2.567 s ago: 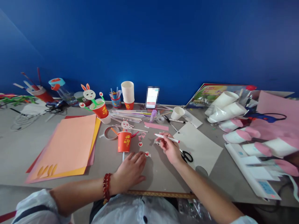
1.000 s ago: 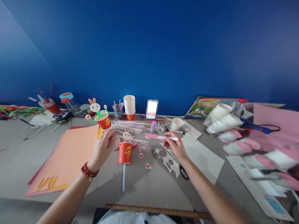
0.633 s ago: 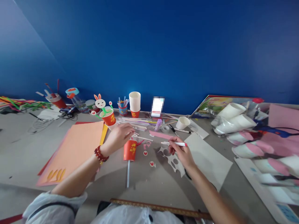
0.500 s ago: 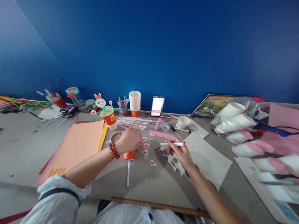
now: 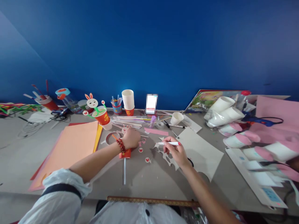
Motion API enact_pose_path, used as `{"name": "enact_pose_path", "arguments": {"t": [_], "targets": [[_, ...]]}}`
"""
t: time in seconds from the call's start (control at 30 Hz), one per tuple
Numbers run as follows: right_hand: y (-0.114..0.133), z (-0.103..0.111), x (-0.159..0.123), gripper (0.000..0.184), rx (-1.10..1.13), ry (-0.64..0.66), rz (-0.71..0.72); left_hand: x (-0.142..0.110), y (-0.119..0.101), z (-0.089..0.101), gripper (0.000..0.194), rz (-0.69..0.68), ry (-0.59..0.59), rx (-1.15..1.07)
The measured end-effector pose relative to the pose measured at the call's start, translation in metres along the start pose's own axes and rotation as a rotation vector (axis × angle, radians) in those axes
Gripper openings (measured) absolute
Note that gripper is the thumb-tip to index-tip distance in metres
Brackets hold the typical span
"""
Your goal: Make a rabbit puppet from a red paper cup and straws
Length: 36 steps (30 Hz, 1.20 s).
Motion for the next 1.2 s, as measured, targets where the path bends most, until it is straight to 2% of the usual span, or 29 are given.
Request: {"name": "enact_pose_path", "arguments": {"t": [0.2, 0.4, 0.57, 0.73, 0.87, 0.97, 1.07, 1.2], "targets": [[0.009, 0.000, 0.001, 0.025, 0.114, -0.066, -0.013, -0.002, 0.004, 0.025, 0.015, 0.016, -0.089, -0.101], [0.029, -0.003, -0.001, 0.019, 0.238, -0.147, 0.024, -0.012, -0.018, 0.050, 0.013, -0.131, -0.183, -0.283], [0.041, -0.006, -0.003, 0.020, 0.195, -0.142, 0.057, -0.023, -0.027, 0.063, 0.008, -0.190, -0.282, -0.531], [0.035, -0.013, -0.002, 0.023, 0.148, -0.114, 0.004, -0.029, -0.031, 0.070, 0.009, -0.170, -0.254, -0.537], [0.027, -0.021, -0.004, 0.024, 0.178, -0.088, -0.036, -0.038, -0.039, 0.078, 0.013, -0.230, -0.240, -0.602], [0.024, -0.020, -0.007, 0.020, 0.269, -0.123, -0.043, -0.042, -0.038, 0.075, 0.016, -0.235, -0.210, -0.775], [0.025, -0.020, -0.009, 0.014, 0.349, -0.152, -0.027, -0.043, -0.038, 0.066, 0.020, -0.209, -0.133, -0.923], [0.029, -0.021, -0.007, 0.012, 0.484, -0.271, -0.002, -0.046, -0.043, 0.067, 0.026, -0.183, -0.161, -0.917]]}}
Point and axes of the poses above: each hand's wrist, its own x-axis towards the middle knuckle, its own z-axis out of the back of the hand, y = z × x, the point moved 9 cm from there along x, towards the middle knuckle, and after that the axes turned 3 degrees about z, right-handed, at the moved point
